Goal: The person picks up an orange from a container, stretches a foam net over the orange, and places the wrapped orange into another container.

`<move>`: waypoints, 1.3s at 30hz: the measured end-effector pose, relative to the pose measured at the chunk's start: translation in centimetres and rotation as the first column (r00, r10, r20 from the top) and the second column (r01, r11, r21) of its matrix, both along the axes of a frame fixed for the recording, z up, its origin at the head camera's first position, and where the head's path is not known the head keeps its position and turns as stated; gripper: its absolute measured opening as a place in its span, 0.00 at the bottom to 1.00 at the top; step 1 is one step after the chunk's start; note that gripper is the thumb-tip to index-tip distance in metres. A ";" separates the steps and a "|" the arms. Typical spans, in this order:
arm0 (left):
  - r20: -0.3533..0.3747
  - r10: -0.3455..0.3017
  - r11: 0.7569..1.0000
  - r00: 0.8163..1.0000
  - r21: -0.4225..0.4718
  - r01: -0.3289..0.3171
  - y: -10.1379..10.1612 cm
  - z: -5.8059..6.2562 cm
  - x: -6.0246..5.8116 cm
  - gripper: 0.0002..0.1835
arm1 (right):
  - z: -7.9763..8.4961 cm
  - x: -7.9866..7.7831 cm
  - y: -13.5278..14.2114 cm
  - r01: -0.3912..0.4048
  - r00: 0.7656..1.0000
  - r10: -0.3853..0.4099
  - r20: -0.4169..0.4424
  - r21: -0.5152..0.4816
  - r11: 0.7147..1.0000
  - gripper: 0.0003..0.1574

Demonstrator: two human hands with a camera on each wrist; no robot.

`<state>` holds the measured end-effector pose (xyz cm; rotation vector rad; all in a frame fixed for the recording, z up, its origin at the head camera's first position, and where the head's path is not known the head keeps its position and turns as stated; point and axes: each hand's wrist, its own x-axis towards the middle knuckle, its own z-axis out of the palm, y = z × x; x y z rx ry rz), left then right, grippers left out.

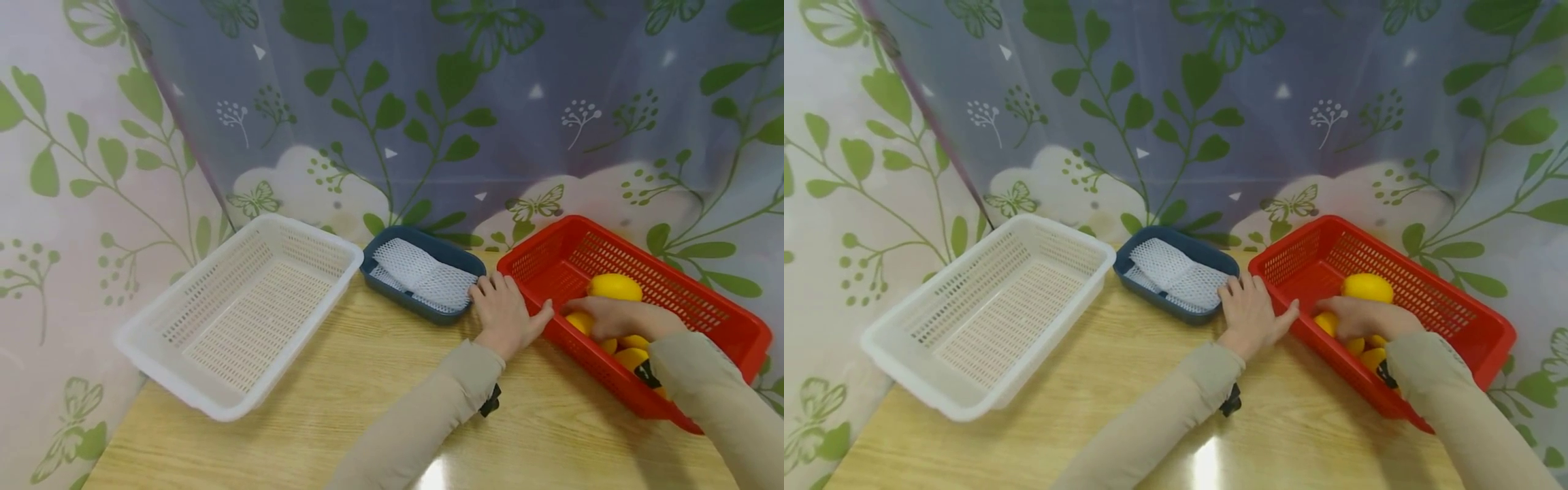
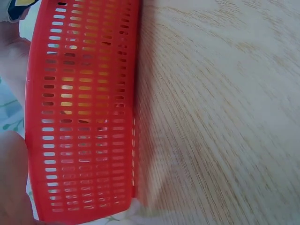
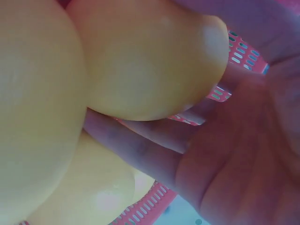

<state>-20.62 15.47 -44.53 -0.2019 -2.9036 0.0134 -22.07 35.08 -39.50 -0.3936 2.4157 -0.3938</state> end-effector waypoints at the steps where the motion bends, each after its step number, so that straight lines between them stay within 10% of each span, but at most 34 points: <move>1: 0.001 0.001 1.000 1.000 -0.005 -0.001 0.0 0.0 0.0 0.43 | 0.0 0.1 0.0 0.006 1.000 -0.006 0.003 -0.016 1.000 0.45; 14: -0.036 -0.060 0.998 0.998 0.033 0.061 -0.2 1.6 0.6 0.38 | 1.2 0.5 0.0 -0.100 0.970 0.083 -0.230 -0.059 0.993 0.46; 27: -0.059 -0.156 0.979 0.986 0.122 0.162 -1.4 5.2 2.7 0.27 | 3.4 1.9 0.3 -0.079 0.861 0.025 -0.507 -0.085 0.993 0.41; 39: -0.195 -0.244 0.902 0.950 0.315 0.296 -5.3 7.3 5.8 0.24 | 6.1 3.8 -1.3 -0.032 0.787 -0.084 -0.611 -0.177 0.984 0.48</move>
